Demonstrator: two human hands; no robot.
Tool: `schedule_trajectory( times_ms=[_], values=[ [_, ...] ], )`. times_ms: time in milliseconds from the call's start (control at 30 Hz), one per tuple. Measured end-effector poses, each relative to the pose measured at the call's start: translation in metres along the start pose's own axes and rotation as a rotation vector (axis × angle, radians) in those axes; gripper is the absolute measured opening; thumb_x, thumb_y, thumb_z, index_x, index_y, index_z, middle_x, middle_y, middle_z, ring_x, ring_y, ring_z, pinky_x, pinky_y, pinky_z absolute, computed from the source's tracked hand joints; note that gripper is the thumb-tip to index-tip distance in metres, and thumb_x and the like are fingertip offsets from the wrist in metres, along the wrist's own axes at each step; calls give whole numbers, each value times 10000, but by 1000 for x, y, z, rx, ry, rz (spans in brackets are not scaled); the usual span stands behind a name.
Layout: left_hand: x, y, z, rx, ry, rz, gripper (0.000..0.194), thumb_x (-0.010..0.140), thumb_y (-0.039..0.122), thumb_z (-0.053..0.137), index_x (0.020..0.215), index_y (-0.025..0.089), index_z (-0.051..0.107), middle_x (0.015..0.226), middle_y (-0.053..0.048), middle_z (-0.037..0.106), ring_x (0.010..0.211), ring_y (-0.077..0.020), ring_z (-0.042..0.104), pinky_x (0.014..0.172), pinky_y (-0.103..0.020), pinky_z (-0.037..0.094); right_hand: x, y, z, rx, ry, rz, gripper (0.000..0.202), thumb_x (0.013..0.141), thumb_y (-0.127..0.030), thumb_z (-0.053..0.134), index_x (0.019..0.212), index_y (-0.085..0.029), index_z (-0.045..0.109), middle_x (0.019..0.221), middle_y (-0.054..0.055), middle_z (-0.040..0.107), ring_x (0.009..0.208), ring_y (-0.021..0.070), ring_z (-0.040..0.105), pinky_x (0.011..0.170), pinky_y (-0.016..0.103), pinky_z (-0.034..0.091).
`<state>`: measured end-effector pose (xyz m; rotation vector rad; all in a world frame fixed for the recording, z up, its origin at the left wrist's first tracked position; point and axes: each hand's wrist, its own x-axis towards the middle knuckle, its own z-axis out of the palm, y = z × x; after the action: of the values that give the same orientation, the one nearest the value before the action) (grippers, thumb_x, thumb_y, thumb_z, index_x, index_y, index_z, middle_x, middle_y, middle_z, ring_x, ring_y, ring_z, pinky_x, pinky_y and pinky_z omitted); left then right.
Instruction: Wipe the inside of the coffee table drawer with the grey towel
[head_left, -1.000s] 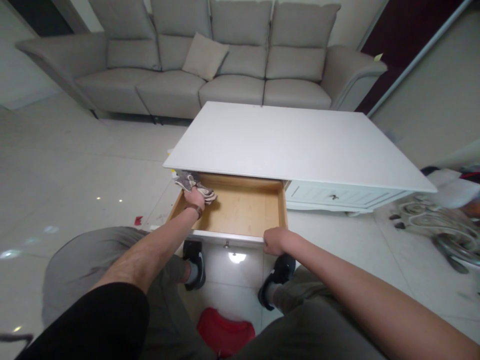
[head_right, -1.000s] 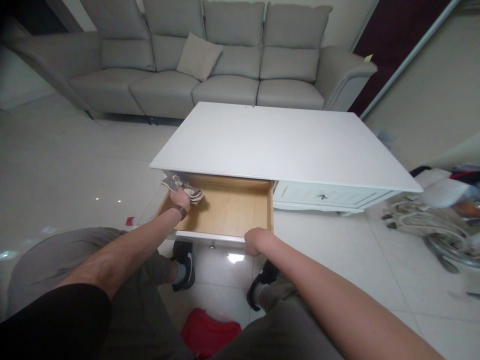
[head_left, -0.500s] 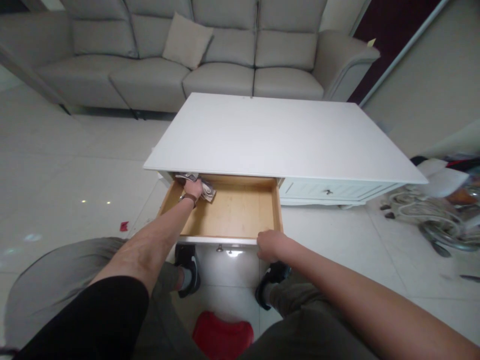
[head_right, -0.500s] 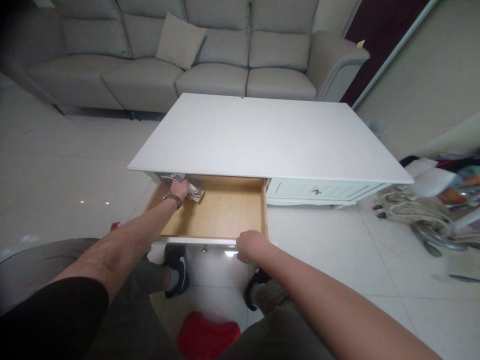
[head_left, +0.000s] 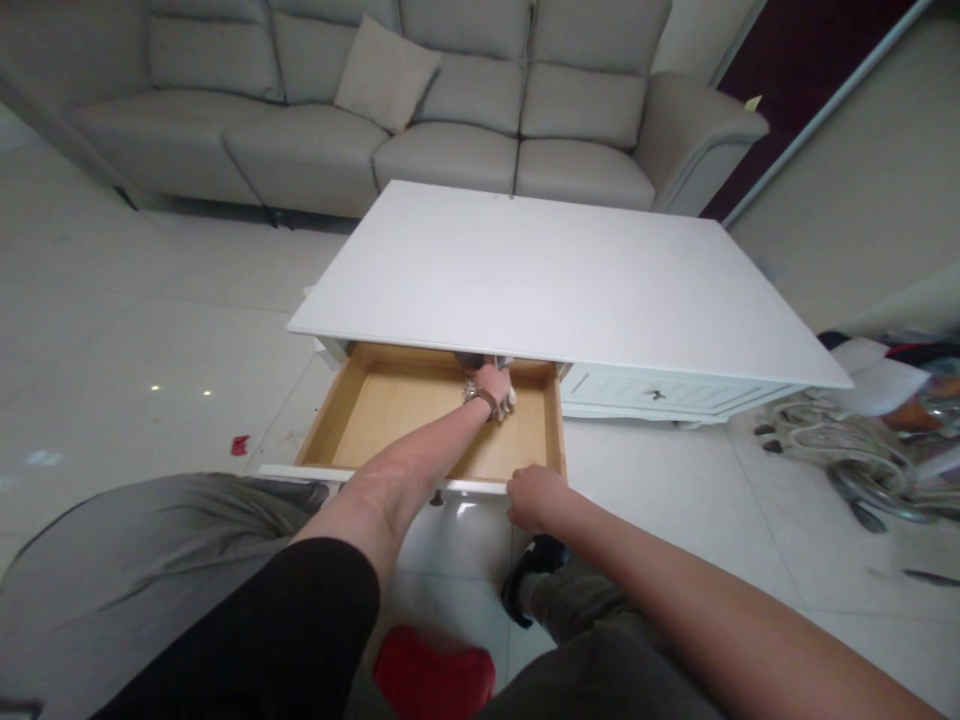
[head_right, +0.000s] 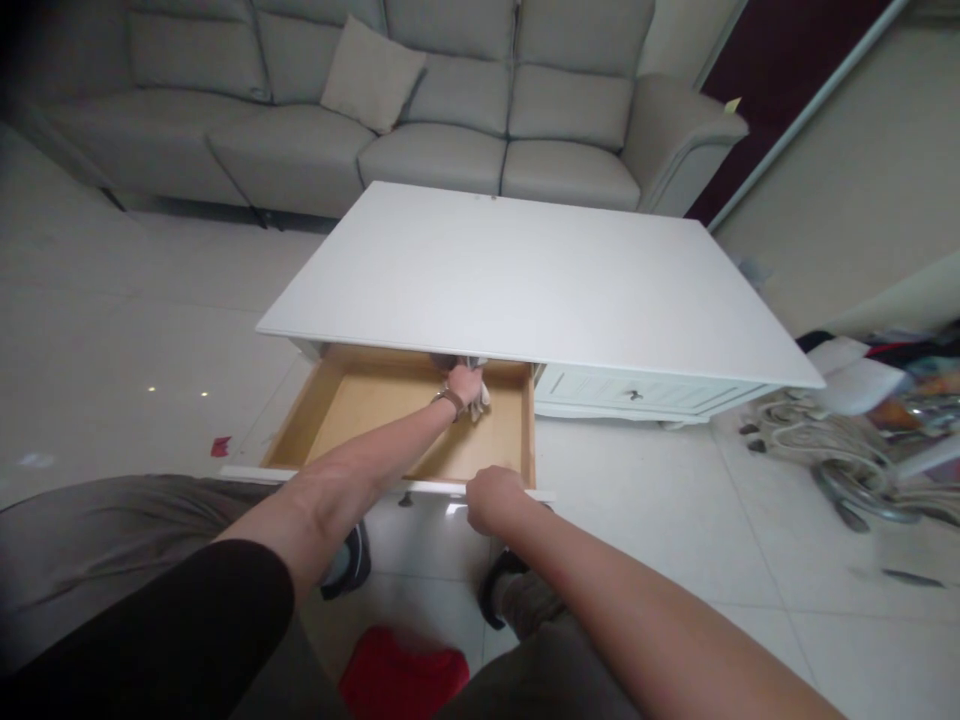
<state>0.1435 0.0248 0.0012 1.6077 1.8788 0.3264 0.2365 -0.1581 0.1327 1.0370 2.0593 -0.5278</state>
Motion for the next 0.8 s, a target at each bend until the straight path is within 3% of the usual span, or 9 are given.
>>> schedule_trajectory(
  times_ms=[100, 167, 233, 333, 500, 600, 700, 800],
  values=[
    [-10, 40, 32, -66, -1, 60, 464, 1025, 379, 414, 1370, 153, 626, 1224, -224, 723, 1140, -279, 705, 908, -329, 545, 1, -2, -4, -22, -11, -9, 422, 911, -291, 589, 1249, -75, 721, 1272, 236, 687, 1148, 328, 680, 916, 401, 573],
    [-14, 56, 46, -97, -7, 131, 438, 1003, 346, 475, 1414, 236, 582, 1239, -151, 735, 1148, -237, 702, 934, -294, 531, 2, -1, -5, -25, -10, -15, 416, 905, -291, 593, 1233, -73, 727, 1260, 237, 694, 1127, 329, 689, 912, 402, 574],
    [-15, 60, 52, -104, -8, 175, 456, 982, 310, 518, 1435, 269, 554, 1246, -130, 735, 1151, -232, 699, 956, -294, 521, 4, -1, -4, -25, -4, -15, 414, 900, -287, 594, 1224, -71, 731, 1250, 234, 699, 1110, 329, 696, 907, 402, 576],
    [-12, 51, 49, -78, -4, 184, 449, 967, 293, 536, 1413, 265, 575, 1223, -156, 737, 1141, -269, 700, 965, -336, 521, 7, 0, -2, -34, 0, -19, 423, 908, -298, 589, 1235, -67, 727, 1256, 241, 694, 1118, 331, 694, 916, 406, 576],
    [-11, 21, 28, 18, 60, 153, 432, 963, 271, 493, 1383, 270, 599, 1171, -162, 747, 1102, -316, 709, 956, -401, 533, 12, 1, -3, -35, 1, -9, 411, 912, -311, 599, 1225, -82, 737, 1251, 243, 697, 1106, 322, 704, 938, 405, 572],
    [-9, -7, 10, 70, 139, 125, 463, 948, 248, 499, 1402, 282, 581, 1143, -150, 757, 1064, -320, 721, 929, -397, 545, 12, 0, -6, -35, -9, -7, 406, 891, -283, 620, 1223, -81, 738, 1260, 244, 692, 1118, 323, 699, 935, 404, 577],
    [-4, -54, -22, 108, 227, 20, 472, 932, 244, 539, 1400, 279, 588, 1136, -151, 761, 1058, -320, 723, 905, -382, 551, 12, 0, -10, -41, -14, 2, 408, 888, -262, 620, 1234, -78, 734, 1266, 250, 686, 1140, 331, 689, 931, 411, 579],
    [1, -119, -70, 144, 309, -134, 417, 931, 238, 553, 1339, 209, 636, 1150, -192, 750, 1084, -330, 713, 909, -387, 547, 12, -1, -10, -44, -8, 4, 409, 889, -250, 616, 1240, -74, 730, 1269, 256, 682, 1158, 334, 681, 932, 415, 577]
  ],
)
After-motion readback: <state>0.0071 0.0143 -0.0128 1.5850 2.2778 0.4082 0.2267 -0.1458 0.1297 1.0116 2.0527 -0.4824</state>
